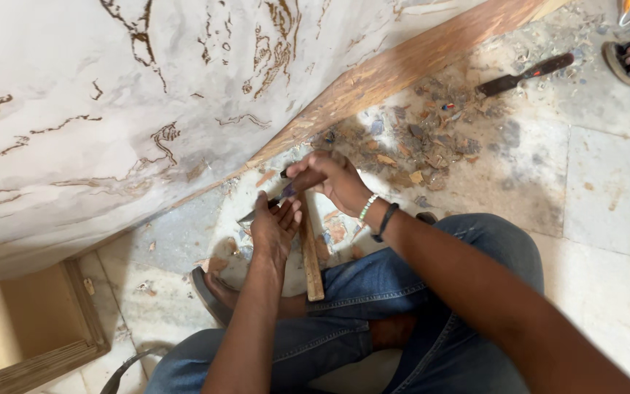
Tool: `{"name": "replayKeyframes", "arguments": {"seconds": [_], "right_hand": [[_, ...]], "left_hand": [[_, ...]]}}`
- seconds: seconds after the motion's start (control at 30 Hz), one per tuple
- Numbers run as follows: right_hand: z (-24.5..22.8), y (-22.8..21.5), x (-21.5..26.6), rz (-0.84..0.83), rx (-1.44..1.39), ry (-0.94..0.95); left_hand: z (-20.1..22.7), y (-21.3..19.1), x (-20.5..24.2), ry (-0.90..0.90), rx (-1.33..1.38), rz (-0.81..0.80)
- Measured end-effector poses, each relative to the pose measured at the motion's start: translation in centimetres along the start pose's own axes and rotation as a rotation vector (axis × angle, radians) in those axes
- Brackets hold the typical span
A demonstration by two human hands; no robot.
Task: The person uses a hammer and a chisel to scrape and remove wood debris and adhesive from the edge where the floor meets a wall.
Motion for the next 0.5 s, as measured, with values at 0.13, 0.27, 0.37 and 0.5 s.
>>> {"name": "replayKeyframes", "arguments": {"seconds": [0.13,0.27,0.37,0.5], "right_hand": [[-2.4,4.4,2.1,-0.320,0.377,0.141],[-4.6,4.7,4.8,-0.469,0.584,0.407],[-5.4,2.7,5.4,-0.511,0.528,0.573],[-3.2,-3.2,4.7,-0.374,0.802,0.736]], "left_hand": [[-0.1,0.5,-1.5,0.074,0.060,-0.099],[-1.1,0.8,-2.3,0.103,0.112,-0.103],[-1.6,1.6,-1.7,0.155,0.086,-0.057],[-0.8,2.2,0.3,0.289,-0.047,-0.004]]}}
Point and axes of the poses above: each hand's wrist, its own x-axis away from the middle knuckle, its own y-axis out of the palm, z = x × y, the point moved 10 cm from there along -x, towards the middle knuckle, and after that the axes turned 10 degrees about -x, right-handed, at the moved point
